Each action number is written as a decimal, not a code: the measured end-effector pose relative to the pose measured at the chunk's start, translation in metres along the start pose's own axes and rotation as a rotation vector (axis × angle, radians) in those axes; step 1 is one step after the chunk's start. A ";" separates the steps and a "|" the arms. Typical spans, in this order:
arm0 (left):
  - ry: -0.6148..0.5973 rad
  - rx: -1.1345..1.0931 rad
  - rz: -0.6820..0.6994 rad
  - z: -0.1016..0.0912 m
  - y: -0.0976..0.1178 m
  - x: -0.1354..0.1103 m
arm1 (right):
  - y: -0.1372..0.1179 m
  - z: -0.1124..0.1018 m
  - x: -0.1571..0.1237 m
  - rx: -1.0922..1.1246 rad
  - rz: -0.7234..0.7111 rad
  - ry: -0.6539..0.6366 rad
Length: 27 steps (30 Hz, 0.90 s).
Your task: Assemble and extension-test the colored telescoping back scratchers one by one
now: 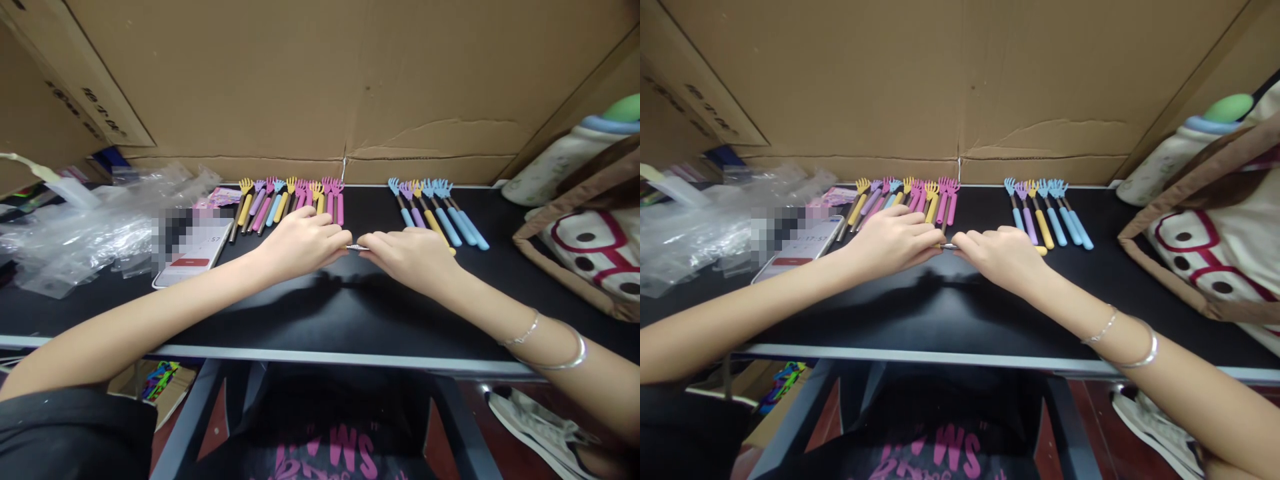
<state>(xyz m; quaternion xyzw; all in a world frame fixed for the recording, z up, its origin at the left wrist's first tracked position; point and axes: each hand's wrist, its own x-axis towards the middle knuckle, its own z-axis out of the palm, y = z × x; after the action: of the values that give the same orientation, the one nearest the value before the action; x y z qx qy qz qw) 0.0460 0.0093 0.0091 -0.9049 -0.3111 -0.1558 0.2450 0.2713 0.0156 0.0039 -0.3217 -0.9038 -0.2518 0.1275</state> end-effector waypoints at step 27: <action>-0.025 0.077 -0.231 -0.024 -0.085 -0.080 | 0.099 -0.008 -0.061 -0.076 0.198 -0.012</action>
<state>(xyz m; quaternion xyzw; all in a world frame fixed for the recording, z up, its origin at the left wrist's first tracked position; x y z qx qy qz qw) -0.0723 0.0155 0.0239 -0.8549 -0.4221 -0.1595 0.2561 0.3828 0.0457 0.0235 -0.4153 -0.8582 -0.2704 0.1341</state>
